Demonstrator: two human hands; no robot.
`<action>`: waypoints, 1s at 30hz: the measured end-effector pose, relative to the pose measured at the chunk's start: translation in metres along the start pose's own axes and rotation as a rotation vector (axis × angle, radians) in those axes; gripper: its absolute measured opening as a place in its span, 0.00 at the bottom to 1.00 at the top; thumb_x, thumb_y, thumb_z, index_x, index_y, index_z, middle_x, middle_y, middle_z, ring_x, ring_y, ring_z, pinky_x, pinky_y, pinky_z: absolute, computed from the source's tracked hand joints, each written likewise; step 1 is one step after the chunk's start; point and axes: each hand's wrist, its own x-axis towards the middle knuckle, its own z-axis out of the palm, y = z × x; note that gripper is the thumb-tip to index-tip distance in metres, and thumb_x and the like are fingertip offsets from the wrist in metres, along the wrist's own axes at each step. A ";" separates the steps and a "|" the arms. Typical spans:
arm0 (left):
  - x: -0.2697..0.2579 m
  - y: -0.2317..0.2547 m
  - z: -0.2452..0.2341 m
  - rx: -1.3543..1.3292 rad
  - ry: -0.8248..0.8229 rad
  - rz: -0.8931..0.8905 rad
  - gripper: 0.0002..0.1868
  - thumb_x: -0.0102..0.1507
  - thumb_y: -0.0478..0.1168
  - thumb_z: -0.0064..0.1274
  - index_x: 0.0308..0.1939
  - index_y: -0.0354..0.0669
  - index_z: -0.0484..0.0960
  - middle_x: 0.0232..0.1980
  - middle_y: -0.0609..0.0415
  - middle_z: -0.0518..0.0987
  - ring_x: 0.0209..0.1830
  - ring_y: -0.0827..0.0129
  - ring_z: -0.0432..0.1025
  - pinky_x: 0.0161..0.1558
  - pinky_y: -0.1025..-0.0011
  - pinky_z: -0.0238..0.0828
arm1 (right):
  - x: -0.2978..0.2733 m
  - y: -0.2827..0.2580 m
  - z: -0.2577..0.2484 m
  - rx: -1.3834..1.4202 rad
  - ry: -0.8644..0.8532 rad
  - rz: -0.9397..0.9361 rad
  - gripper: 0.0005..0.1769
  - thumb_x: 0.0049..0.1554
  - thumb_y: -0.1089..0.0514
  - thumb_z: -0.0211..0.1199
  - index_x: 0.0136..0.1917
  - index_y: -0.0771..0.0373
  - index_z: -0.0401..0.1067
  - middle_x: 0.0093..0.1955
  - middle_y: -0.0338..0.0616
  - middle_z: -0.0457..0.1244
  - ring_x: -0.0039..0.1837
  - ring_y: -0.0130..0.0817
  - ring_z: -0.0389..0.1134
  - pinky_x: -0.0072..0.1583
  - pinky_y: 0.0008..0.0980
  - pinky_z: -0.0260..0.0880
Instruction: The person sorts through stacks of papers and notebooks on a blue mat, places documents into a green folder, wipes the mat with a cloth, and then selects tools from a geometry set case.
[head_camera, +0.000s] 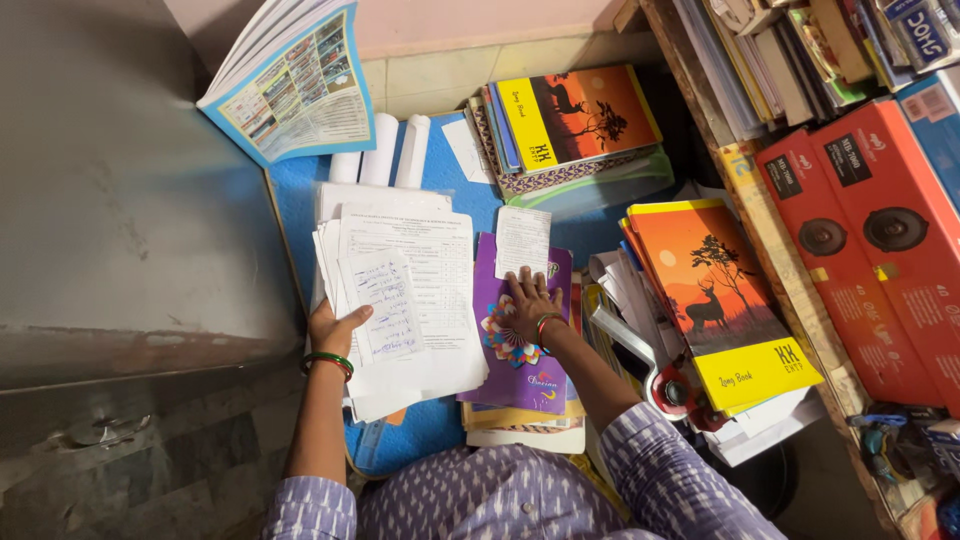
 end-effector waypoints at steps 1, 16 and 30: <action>-0.001 0.001 0.001 0.003 0.008 -0.021 0.22 0.56 0.24 0.59 0.54 0.32 0.81 0.51 0.47 0.85 0.47 0.67 0.79 0.51 0.71 0.74 | 0.001 0.000 0.002 -0.025 0.021 -0.005 0.56 0.57 0.27 0.56 0.85 0.42 0.30 0.88 0.44 0.24 0.87 0.48 0.24 0.79 0.63 0.30; -0.005 0.011 0.002 0.024 0.006 -0.041 0.20 0.57 0.24 0.59 0.53 0.33 0.82 0.51 0.47 0.85 0.47 0.67 0.79 0.51 0.71 0.74 | -0.015 0.013 0.057 0.036 0.232 -0.087 0.35 0.61 0.41 0.61 0.72 0.63 0.59 0.71 0.55 0.54 0.76 0.52 0.54 0.73 0.44 0.59; 0.001 0.000 0.001 -0.022 -0.016 -0.027 0.21 0.57 0.23 0.58 0.54 0.32 0.82 0.52 0.47 0.84 0.48 0.67 0.78 0.52 0.71 0.74 | -0.011 0.021 0.093 -0.076 0.311 -0.189 0.24 0.63 0.51 0.56 0.67 0.67 0.62 0.62 0.57 0.60 0.65 0.51 0.63 0.65 0.44 0.67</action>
